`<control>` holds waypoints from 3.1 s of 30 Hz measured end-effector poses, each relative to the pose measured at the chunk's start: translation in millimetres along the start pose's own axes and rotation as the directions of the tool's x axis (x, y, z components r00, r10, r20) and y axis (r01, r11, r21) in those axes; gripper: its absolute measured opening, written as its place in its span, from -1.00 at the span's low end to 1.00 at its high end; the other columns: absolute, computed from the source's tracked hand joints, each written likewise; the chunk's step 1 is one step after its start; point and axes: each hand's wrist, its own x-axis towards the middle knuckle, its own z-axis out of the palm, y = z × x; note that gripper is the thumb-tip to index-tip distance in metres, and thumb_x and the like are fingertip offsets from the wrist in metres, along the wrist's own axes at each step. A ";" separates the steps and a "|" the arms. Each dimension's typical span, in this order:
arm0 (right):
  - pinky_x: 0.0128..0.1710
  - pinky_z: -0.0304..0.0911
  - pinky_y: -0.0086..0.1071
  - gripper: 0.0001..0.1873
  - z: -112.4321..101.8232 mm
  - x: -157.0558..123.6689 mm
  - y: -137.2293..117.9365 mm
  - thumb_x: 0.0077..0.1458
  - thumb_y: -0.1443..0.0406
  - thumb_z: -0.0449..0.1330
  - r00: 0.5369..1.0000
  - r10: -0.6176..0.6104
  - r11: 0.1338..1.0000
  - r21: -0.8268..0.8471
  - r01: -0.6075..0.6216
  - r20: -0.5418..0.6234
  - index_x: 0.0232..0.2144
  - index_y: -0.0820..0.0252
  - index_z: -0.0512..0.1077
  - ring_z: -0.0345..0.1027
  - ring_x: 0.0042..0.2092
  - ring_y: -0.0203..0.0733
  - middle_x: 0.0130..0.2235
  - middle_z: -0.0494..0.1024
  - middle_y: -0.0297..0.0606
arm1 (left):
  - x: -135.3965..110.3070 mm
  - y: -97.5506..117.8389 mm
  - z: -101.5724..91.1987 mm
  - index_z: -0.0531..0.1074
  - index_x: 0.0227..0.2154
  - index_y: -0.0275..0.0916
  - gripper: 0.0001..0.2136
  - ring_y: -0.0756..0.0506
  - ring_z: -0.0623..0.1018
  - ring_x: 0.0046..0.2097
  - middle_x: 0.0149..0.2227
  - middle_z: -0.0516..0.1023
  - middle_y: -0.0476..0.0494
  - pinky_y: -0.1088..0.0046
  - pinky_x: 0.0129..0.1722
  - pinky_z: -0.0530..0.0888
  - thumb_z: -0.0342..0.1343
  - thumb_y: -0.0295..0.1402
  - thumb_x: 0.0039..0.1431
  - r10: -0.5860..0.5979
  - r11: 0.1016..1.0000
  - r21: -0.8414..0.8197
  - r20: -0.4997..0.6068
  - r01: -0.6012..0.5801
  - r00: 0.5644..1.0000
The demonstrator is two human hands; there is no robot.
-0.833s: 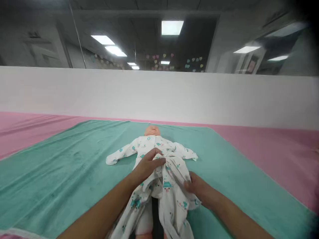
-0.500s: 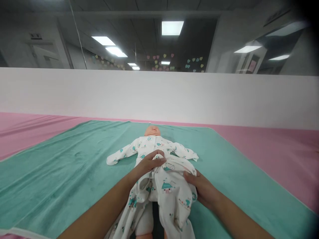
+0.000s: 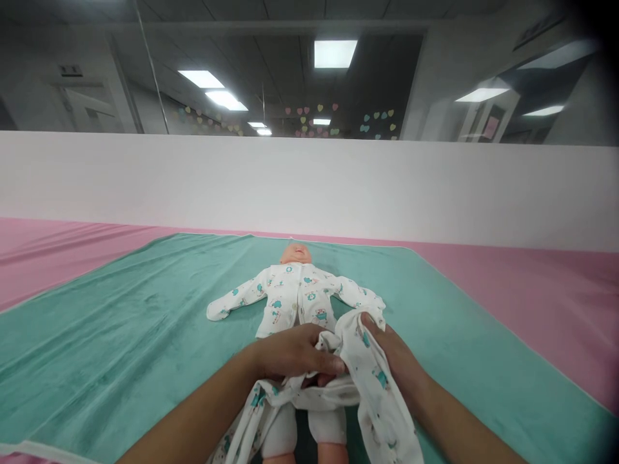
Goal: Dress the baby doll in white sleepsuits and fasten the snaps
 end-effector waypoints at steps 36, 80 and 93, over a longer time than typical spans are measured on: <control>-0.14 0.29 -0.17 -0.51 -0.7 -1.5 11.2 0.05 0.15 0.18 0.980 0.019 0.957 0.280 -0.076 0.200 0.01 0.25 0.32 0.44 -0.23 -0.07 -0.25 0.55 -0.06 | 1.7 1.9 0.3 0.41 -0.50 -0.37 -0.77 0.00 0.41 -0.50 -0.53 0.47 -0.11 0.48 -0.47 0.35 0.21 -0.26 -0.08 0.094 0.947 -0.285 -0.193 -0.147 0.977; -0.05 0.24 -0.16 -0.53 4.2 -7.7 -4.8 0.02 0.15 0.21 0.967 0.082 0.982 0.148 -0.120 0.240 -0.02 0.20 0.36 0.38 -0.08 -0.03 -0.13 0.52 -0.10 | -5.3 6.2 2.6 0.41 -0.07 -0.23 -0.66 -0.16 0.45 -0.07 -0.14 0.50 -0.15 0.27 -0.05 0.35 0.10 -0.25 0.09 0.064 0.978 -0.186 -0.190 -0.100 0.980; -0.07 0.24 -0.15 -0.43 2.7 -5.8 3.5 0.09 0.07 0.11 0.975 0.067 0.953 0.275 -0.126 0.212 0.10 0.19 0.24 0.39 -0.10 -0.01 -0.12 0.50 -0.04 | -6.7 4.9 6.4 0.43 -0.11 -0.20 -0.58 -0.17 0.50 -0.12 -0.21 0.54 -0.11 0.26 -0.11 0.42 0.26 -0.38 -0.13 -0.042 0.960 -0.278 -0.083 0.018 0.996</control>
